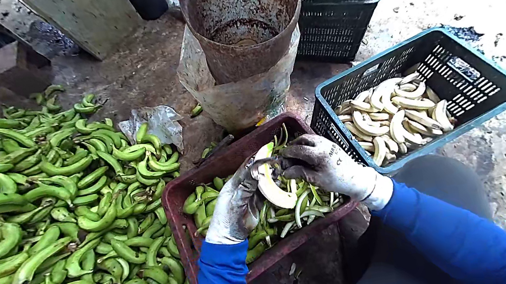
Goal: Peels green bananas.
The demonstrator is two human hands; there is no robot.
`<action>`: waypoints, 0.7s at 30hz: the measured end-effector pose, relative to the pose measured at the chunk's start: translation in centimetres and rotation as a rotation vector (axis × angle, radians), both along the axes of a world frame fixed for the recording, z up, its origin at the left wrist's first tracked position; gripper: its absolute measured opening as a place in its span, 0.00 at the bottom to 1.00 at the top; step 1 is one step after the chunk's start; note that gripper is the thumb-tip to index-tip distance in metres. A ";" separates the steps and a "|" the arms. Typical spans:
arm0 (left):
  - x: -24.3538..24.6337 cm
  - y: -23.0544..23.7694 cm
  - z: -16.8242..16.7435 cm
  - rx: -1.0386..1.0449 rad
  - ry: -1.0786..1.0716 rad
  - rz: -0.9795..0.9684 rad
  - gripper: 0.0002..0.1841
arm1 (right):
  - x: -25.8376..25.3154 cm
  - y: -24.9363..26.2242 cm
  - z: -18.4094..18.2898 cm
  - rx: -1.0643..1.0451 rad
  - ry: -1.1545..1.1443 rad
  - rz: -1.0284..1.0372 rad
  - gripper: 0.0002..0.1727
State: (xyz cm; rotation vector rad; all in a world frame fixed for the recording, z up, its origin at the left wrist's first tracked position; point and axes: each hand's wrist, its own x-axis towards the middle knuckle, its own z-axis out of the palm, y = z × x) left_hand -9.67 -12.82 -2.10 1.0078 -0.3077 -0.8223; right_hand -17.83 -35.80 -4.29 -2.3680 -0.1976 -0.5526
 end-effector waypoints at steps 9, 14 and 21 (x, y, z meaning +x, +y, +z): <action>0.2 0.5 0.2 0.109 -0.116 0.044 0.24 | 0.2 -1.6 1.0 0.225 0.224 -0.194 0.22; 0.4 0.5 0.0 0.462 -0.585 -0.015 0.25 | -1.0 0.2 1.3 0.145 0.196 -0.091 0.22; 0.2 -0.1 -0.7 -0.008 0.002 0.059 0.23 | 0.0 -1.1 1.1 0.281 0.293 -0.223 0.23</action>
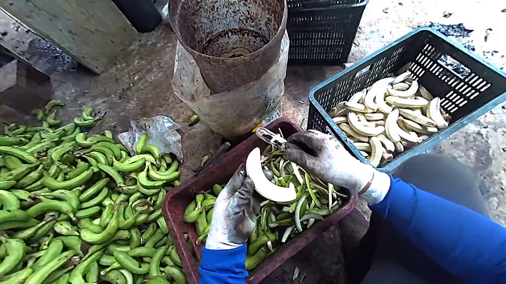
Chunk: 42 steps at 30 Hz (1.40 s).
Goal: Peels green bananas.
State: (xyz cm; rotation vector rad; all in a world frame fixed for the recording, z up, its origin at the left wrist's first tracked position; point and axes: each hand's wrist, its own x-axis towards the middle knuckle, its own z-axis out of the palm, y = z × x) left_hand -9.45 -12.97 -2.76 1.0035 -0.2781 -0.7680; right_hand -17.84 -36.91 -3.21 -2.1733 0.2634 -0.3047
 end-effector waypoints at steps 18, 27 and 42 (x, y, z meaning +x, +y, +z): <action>-1.5 -2.2 0.8 0.329 -0.071 0.146 0.18 | -2.2 1.0 -0.4 -0.259 -0.038 -0.063 0.28; 5.4 7.6 5.2 0.124 0.031 0.703 0.16 | 0.1 -0.2 -0.4 -0.093 0.283 -0.319 0.31; 5.0 9.4 4.9 0.253 -0.063 0.732 0.19 | 14.0 16.9 -19.3 -0.265 0.572 0.006 0.22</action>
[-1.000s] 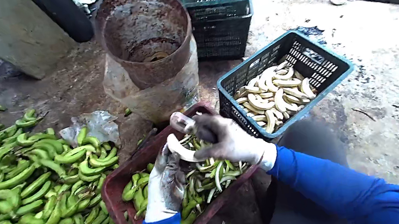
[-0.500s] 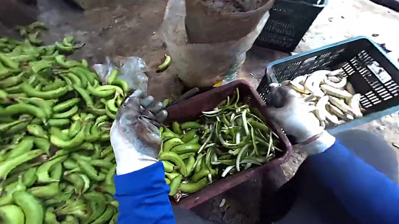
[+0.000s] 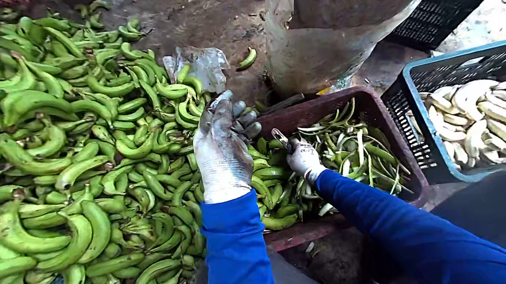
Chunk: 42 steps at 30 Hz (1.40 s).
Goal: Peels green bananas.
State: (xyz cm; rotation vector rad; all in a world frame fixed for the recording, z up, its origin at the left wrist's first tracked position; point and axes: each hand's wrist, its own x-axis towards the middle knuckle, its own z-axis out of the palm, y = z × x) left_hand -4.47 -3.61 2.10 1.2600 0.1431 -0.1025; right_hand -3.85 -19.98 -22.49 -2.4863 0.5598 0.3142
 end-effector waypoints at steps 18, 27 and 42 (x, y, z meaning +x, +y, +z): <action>-1.2 -3.8 -2.0 0.990 -0.081 -0.365 0.33 | -7.3 -7.3 13.4 0.325 -0.133 -0.072 0.17; -5.3 -11.1 -5.3 0.342 0.006 -0.520 0.29 | -15.0 -14.9 21.6 0.493 -0.483 -0.015 0.19; -7.1 -11.6 -5.0 0.445 -0.417 -0.286 0.26 | -13.4 -12.7 15.3 0.205 -0.146 0.114 0.22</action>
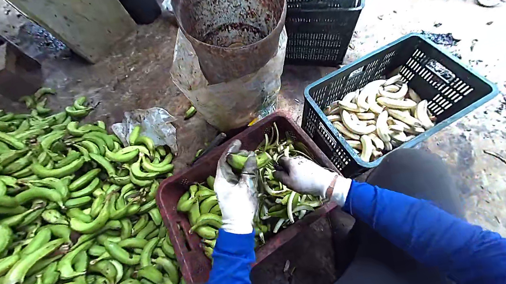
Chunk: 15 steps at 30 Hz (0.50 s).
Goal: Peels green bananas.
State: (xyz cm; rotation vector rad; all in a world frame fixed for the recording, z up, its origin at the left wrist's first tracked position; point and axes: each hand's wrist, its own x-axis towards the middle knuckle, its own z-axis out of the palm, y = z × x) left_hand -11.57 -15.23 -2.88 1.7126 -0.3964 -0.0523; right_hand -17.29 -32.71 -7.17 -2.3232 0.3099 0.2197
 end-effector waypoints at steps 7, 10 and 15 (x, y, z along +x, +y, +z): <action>3.1 2.2 0.3 -0.722 0.556 0.057 0.25 | -2.8 3.8 2.8 0.273 -0.351 0.048 0.19; 3.5 2.5 0.2 -0.759 0.549 0.126 0.26 | -3.8 5.7 2.9 0.272 -0.389 0.115 0.22; 3.8 2.6 0.6 -0.750 0.541 0.134 0.25 | -3.6 5.9 2.5 0.278 -0.385 0.172 0.21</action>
